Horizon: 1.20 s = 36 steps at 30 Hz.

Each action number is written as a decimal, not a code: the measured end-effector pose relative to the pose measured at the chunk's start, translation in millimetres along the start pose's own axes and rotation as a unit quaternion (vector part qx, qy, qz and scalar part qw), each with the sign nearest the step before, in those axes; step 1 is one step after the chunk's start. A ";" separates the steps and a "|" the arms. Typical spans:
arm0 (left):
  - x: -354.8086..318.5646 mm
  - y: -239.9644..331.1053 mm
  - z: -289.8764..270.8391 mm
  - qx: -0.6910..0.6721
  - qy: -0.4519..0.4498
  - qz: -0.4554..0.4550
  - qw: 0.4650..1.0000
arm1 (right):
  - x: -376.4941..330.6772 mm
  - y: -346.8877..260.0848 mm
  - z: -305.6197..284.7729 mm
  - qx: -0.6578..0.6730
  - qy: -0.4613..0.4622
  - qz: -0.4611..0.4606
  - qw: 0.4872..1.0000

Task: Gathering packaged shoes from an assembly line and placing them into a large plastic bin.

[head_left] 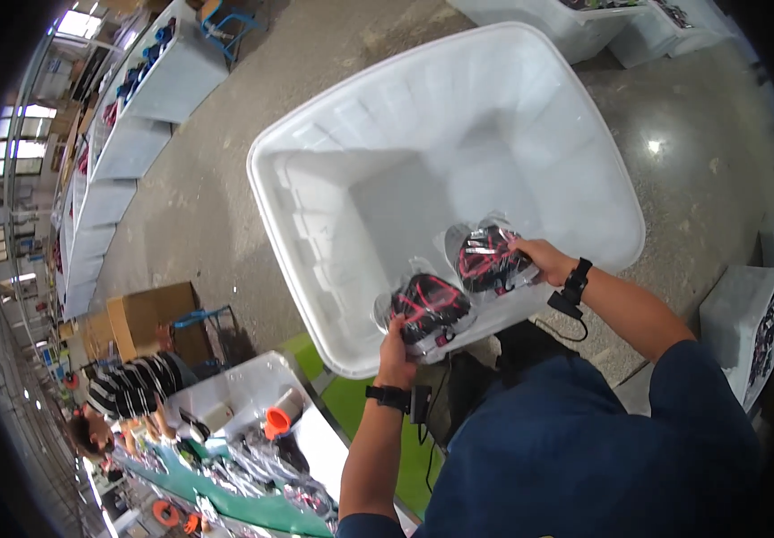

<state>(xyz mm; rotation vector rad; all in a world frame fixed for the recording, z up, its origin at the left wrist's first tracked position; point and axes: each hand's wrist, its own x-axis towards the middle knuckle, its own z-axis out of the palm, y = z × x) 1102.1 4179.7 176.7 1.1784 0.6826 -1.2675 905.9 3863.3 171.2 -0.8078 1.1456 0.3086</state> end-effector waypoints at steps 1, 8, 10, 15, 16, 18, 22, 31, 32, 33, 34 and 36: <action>11.1 0.1 0.3 0.023 0.009 -0.002 1.000 | 11.2 6.5 -8.0 0.003 0.007 0.004 1.000; 79.8 29.5 99.0 0.154 -0.094 0.125 0.976 | 44.9 -53.6 -96.1 0.004 0.043 -0.147 0.988; 114.8 42.8 96.9 0.220 -0.043 0.172 0.959 | 38.3 -103.4 -90.8 -0.143 0.142 -0.166 0.965; 125.1 16.4 88.9 0.287 0.106 0.283 0.909 | 79.3 -101.9 -106.8 -0.424 0.392 -0.335 0.744; 110.0 1.5 75.4 0.251 0.081 0.314 0.912 | 76.4 -101.3 -92.3 -0.397 0.331 -0.388 0.763; 62.8 -23.9 55.1 0.279 0.007 0.278 0.919 | 76.5 -81.4 -83.9 -0.408 0.279 -0.430 0.756; -18.9 -89.6 -37.9 0.314 0.044 0.265 0.910 | 91.6 -26.4 -13.1 -0.434 0.066 -0.389 0.810; -199.2 -270.8 -329.0 -0.106 0.349 0.295 0.883 | 18.2 78.9 333.6 -0.531 -0.317 -0.285 0.732; -219.2 -289.2 -355.2 -0.179 0.368 0.286 0.867 | -2.9 93.4 379.0 -0.526 -0.351 -0.254 0.732; -239.5 -307.8 -379.3 -0.249 0.385 0.272 0.846 | -25.4 110.7 423.9 -0.520 -0.382 -0.221 0.732; -254.8 -320.6 -406.2 -0.316 0.403 0.264 0.817 | -39.7 127.1 469.3 -0.513 -0.397 -0.196 0.735; -276.0 -369.2 -458.3 -0.423 0.410 0.274 0.760 | -71.2 166.9 539.6 -0.519 -0.414 -0.160 0.730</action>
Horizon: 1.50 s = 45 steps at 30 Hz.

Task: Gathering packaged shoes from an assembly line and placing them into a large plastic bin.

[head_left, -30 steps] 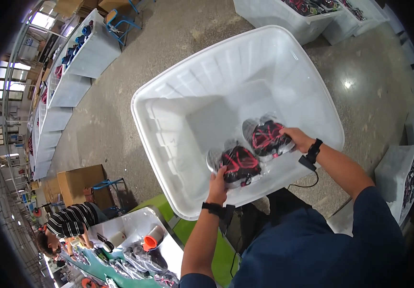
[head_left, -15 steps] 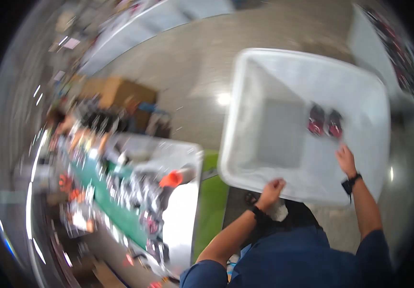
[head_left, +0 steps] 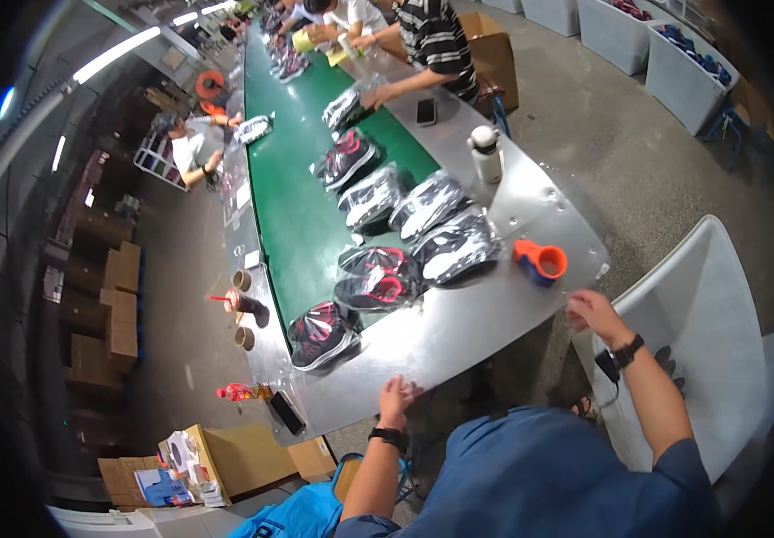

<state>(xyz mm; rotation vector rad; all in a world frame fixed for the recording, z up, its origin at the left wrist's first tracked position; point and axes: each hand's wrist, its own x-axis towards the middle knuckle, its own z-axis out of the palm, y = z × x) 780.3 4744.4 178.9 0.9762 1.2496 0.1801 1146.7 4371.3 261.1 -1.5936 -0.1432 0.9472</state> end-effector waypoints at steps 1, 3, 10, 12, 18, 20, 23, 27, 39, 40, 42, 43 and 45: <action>22.4 3.9 -31.9 -0.057 0.005 0.006 0.998 | 21.2 -23.6 28.3 -0.011 -0.014 0.004 1.000; 50.7 31.6 -60.3 -0.064 0.018 -0.012 0.998 | 60.5 -48.5 78.2 0.014 -0.016 0.025 0.999; 128.3 132.5 -77.2 -0.259 0.208 -0.030 0.943 | 181.2 -71.4 180.3 0.018 0.242 0.127 0.962; 143.5 159.3 -70.7 -0.263 0.215 -0.031 0.940 | 203.5 -74.8 193.8 0.110 0.247 0.140 0.953; 180.3 207.0 -33.4 -0.104 0.421 -0.085 0.897 | 245.4 -75.4 212.8 0.216 0.287 0.211 0.909; 213.6 205.9 -52.1 -0.148 0.411 0.005 0.900 | 250.6 -66.6 204.4 0.251 0.238 0.206 0.915; 261.1 253.8 -58.9 -0.223 0.316 0.132 0.913 | 243.3 -73.0 203.2 0.228 0.230 0.205 0.923; 299.6 321.8 -85.4 -0.149 0.083 0.157 0.973 | 225.1 -98.1 230.1 0.198 0.209 0.183 0.940; 173.2 167.0 71.5 -0.096 0.192 0.031 0.976 | 129.7 -104.9 228.7 -0.052 0.316 -0.118 0.940; 177.2 168.1 81.9 -0.044 0.139 0.090 0.985 | 125.8 -102.6 226.4 -0.122 0.311 -0.134 0.933; 179.8 196.9 103.8 0.035 0.180 0.043 0.982 | 118.7 -97.8 224.3 -0.223 0.320 -0.144 0.909; 182.0 207.2 108.7 0.106 0.216 0.018 0.971 | 111.2 -100.5 227.9 -0.223 0.331 -0.147 0.905; 215.1 195.8 97.7 0.046 0.212 0.171 0.961 | 103.7 -111.2 245.8 -0.230 0.294 -0.114 0.920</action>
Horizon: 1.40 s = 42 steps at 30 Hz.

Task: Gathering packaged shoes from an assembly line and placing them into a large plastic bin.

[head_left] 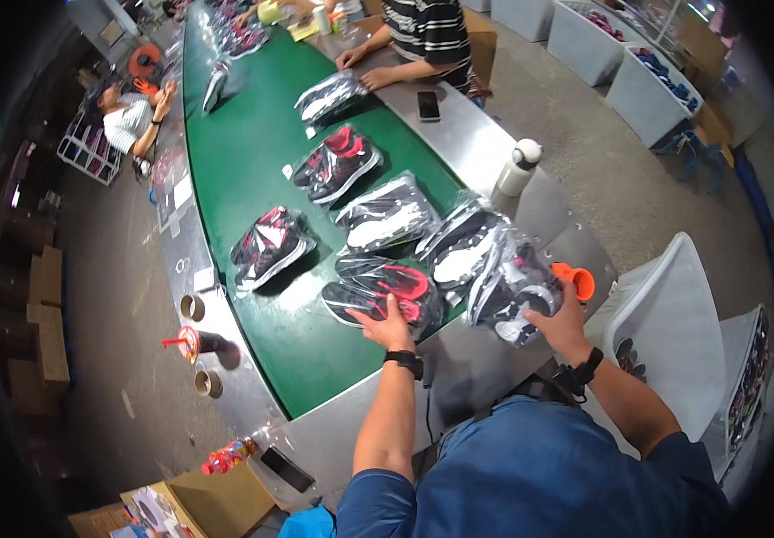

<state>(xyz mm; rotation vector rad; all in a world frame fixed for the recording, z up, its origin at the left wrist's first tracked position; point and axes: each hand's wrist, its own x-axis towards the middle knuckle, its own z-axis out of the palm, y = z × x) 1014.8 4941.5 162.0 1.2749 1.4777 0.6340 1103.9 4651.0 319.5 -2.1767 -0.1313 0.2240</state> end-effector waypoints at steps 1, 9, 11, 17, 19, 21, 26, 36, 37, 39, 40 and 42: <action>13.3 -6.8 -1.9 -0.037 -0.023 0.036 0.998 | -5.1 2.2 1.2 -0.001 0.000 -0.024 1.000; 18.1 25.2 -110.0 -0.262 -0.293 -0.011 0.919 | -30.7 -16.0 -44.6 -0.114 -0.020 -0.293 0.949; 8.7 14.7 -149.4 -0.253 -0.335 -0.047 0.907 | -28.8 0.3 -45.2 -0.129 -0.031 -0.389 0.912; -24.4 -72.6 -218.7 -0.079 -0.371 -0.015 0.925 | -32.6 68.2 -41.7 -0.221 -0.283 -0.475 0.804; -35.3 -76.4 -215.7 -0.028 -0.343 0.045 0.938 | -42.4 78.7 -37.1 -0.142 -0.321 -0.402 0.846; -42.8 -75.1 -209.3 -0.027 -0.337 0.051 0.940 | -47.3 94.0 -23.6 -0.080 -0.182 -0.260 0.945; -45.0 -69.2 -193.4 0.012 -0.354 0.073 0.932 | -40.1 130.0 24.8 0.023 -0.240 0.062 0.969; -70.2 -24.7 -184.1 -0.206 -0.371 -0.160 0.891 | -26.1 65.1 19.4 0.328 -0.344 0.132 0.870; -70.7 -20.9 -186.0 -0.204 -0.382 -0.181 0.883 | -21.2 59.6 15.2 0.318 -0.360 0.116 0.869; -74.6 -12.1 -186.0 -0.213 -0.381 -0.204 0.877 | -14.1 43.4 4.3 0.317 -0.381 0.137 0.857; -77.7 -8.1 -185.8 -0.220 -0.383 -0.224 0.869 | -12.1 35.3 -0.6 0.318 -0.398 0.157 0.846; -89.0 10.3 -183.6 -0.218 -0.381 -0.231 0.869 | -5.9 26.8 -7.7 0.308 -0.398 0.151 0.851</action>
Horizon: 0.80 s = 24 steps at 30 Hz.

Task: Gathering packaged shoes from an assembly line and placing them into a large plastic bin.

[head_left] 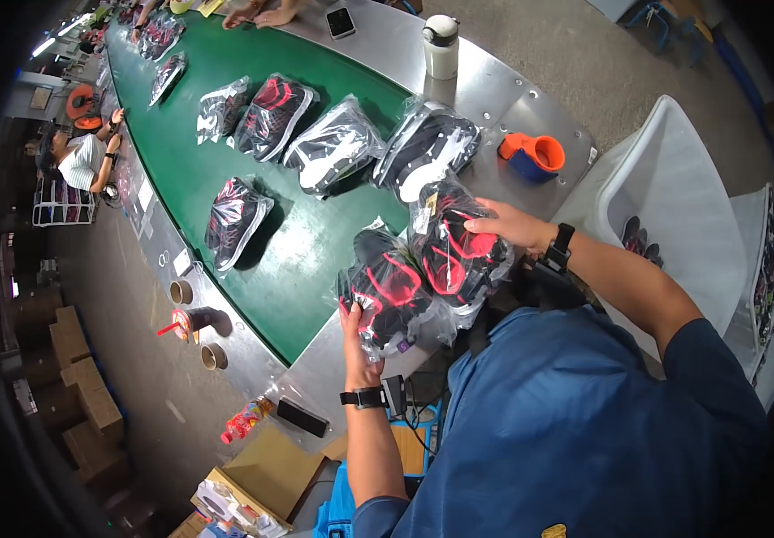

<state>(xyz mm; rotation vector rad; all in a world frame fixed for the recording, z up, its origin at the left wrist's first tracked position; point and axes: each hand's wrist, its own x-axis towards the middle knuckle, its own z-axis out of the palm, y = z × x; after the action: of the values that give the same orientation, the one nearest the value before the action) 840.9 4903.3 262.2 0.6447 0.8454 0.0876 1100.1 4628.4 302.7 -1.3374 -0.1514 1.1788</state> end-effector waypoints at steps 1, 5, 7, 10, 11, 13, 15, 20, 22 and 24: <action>-3.2 0.8 5.2 -0.004 0.005 -0.008 1.000 | 0.1 -0.4 -5.0 0.003 -0.005 0.002 1.000; -18.8 5.5 32.3 -0.013 0.025 -0.034 0.999 | -19.6 -13.5 -15.6 0.027 0.009 0.022 0.999; -32.3 5.8 60.5 -0.018 0.030 -0.079 0.996 | -47.3 -25.0 -30.0 0.047 0.041 0.036 0.997; -49.7 -6.1 110.2 0.000 0.014 -0.095 0.995 | -78.2 -0.4 -80.6 0.042 0.063 0.036 0.996; -55.6 -12.4 116.4 0.026 0.000 -0.087 0.996 | -91.3 5.2 -94.9 0.065 0.040 0.044 0.996; -78.0 -30.7 170.1 0.067 0.026 -0.119 0.990 | -124.7 25.2 -133.7 0.104 0.030 0.048 0.993; -82.3 -59.5 212.6 0.150 0.014 -0.118 0.982 | -169.9 38.5 -166.7 0.140 0.062 0.048 0.987; -54.7 -162.9 321.3 0.158 -0.121 -0.244 0.949 | -326.3 83.1 -266.9 0.266 0.156 -0.024 0.951; -52.0 -211.6 387.0 0.238 -0.176 -0.240 0.925 | -380.9 110.4 -296.4 0.306 0.213 -0.048 0.927; -50.1 -253.0 443.9 0.315 -0.238 -0.233 0.888 | -428.7 124.8 -312.8 0.346 0.280 -0.091 0.891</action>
<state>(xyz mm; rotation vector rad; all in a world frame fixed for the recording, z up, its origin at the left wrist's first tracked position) 1082.2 4462.9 369.2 0.9974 0.5142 -0.7883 1044.1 4086.6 327.1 -0.9365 0.5123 0.5531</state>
